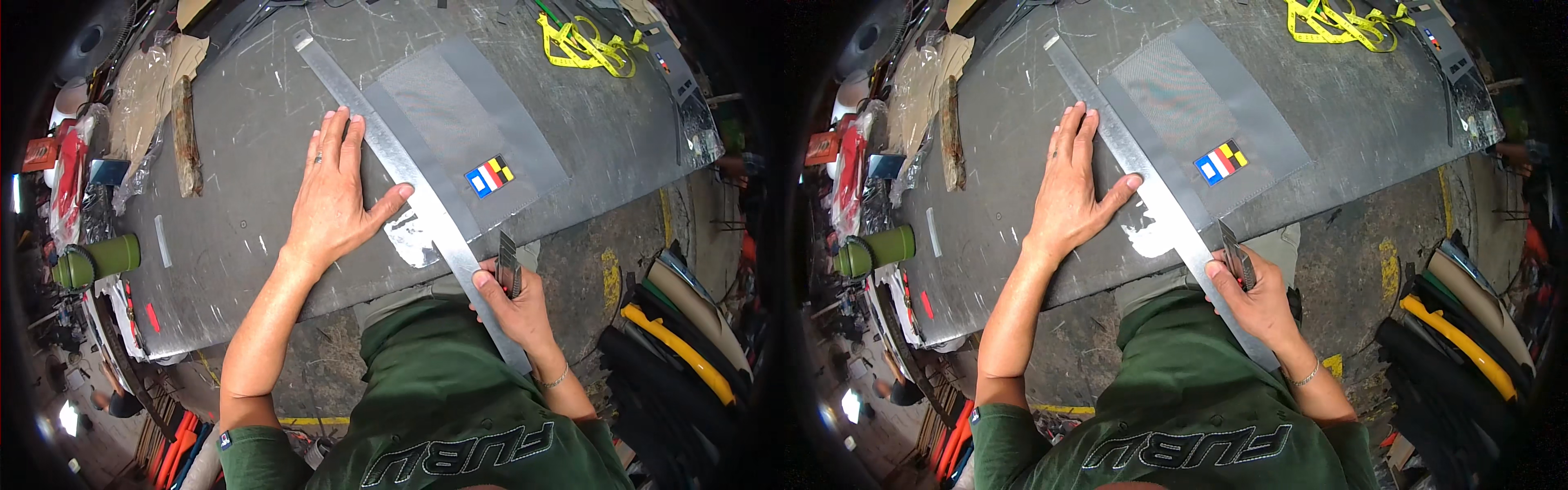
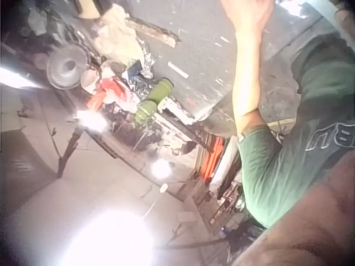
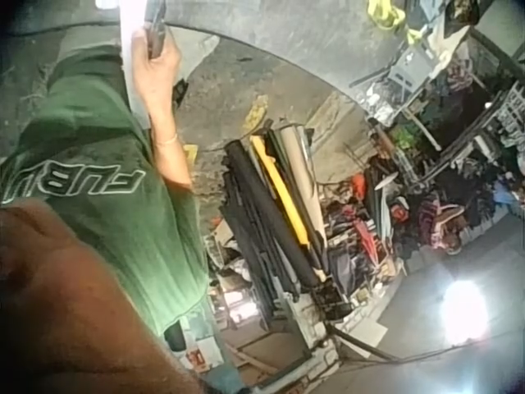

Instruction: Cutting pieces of grey fabric using a utility knife and a straight-edge metal ruler on a workbench.

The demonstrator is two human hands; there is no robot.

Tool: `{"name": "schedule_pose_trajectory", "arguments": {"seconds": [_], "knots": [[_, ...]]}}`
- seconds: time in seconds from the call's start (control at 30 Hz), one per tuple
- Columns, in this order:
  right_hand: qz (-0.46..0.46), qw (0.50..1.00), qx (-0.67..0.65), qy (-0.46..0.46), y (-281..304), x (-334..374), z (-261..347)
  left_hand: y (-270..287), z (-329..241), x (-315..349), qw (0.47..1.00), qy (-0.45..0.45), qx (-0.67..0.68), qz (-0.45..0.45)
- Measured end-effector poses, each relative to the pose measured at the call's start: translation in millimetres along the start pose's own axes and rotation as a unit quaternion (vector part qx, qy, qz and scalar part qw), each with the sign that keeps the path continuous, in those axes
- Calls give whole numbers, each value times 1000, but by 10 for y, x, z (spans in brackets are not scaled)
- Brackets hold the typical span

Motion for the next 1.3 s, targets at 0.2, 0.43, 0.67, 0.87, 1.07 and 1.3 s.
{"name": "schedule_pose_trajectory", "arguments": {"seconds": [0.2, 0.43, 0.67, 0.87, 1.07, 1.3], "knots": [[-1, 1000, -11, -4, -12, 16, 8, 11, -23, 9, 1000, -3, -8, 1], [-12, 1000, -14, -16, 17, 6, -21, -22, -39, -13, 1000, -18, -6, 5], [-12, 999, -1, 33, 13, -17, -7, -3, -27, -4, 1000, 5, -3, -3], [1, 999, -37, 3, 8, -2, 3, -17, -17, 3, 1000, 7, 5, -2], [-8, 998, 16, 56, 34, -19, 82, -11, -14, -3, 1000, 5, 19, -3], [4, 998, 25, 49, 29, -22, 79, -17, -22, -10, 1000, 5, 12, 1]]}}
Point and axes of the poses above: each hand's wrist, its own x-axis away from the middle knuckle, its own y-axis out of the back of the hand, z = x × y, the point moved 8 cm from there along -x, towards the middle knuckle, and after that the axes turned 8 degrees about x, right-handed, at the moved point
